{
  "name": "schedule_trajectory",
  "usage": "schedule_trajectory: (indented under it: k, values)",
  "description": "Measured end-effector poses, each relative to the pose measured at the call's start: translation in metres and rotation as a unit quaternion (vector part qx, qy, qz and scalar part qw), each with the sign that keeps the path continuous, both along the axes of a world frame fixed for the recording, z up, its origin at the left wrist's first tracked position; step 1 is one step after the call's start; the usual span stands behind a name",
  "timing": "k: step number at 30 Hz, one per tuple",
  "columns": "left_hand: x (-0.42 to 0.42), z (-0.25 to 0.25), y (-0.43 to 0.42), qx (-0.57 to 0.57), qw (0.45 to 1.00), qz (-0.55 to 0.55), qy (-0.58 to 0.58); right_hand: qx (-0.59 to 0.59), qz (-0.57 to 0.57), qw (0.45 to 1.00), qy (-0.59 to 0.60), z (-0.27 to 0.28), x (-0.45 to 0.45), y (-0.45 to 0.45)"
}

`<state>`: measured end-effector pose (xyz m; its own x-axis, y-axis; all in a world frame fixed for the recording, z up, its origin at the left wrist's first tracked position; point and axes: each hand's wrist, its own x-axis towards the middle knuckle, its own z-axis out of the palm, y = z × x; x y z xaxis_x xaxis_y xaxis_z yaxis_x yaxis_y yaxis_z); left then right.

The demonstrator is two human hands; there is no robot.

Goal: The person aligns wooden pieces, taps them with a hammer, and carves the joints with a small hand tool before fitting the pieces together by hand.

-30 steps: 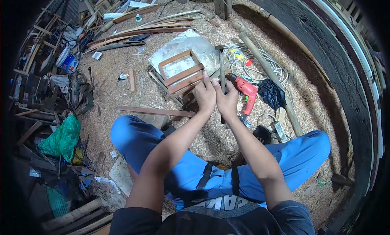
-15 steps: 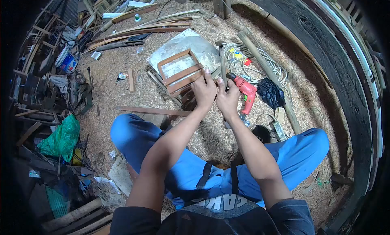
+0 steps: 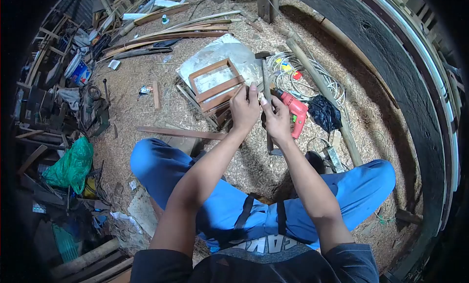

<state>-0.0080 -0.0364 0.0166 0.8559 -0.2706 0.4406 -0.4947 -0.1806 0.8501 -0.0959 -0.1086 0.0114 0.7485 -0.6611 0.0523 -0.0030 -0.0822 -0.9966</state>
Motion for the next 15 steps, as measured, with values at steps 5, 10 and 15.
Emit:
schedule_trajectory:
  k: [5, 10, 15]
  values:
    - [-0.011, 0.002, -0.001, -0.049, 0.996, 0.005, 0.077, 0.025, -0.008, 0.999, -0.046, 0.01, 0.0, 0.015]
    - [-0.009, -0.003, -0.004, -0.15, 0.986, 0.028, 0.066, -0.042, -0.035, 0.998, -0.033, 0.025, -0.002, 0.028]
    - [-0.006, 0.005, 0.001, -0.029, 0.991, 0.051, 0.117, -0.12, -0.084, 0.987, -0.062, 0.018, 0.001, 0.036]
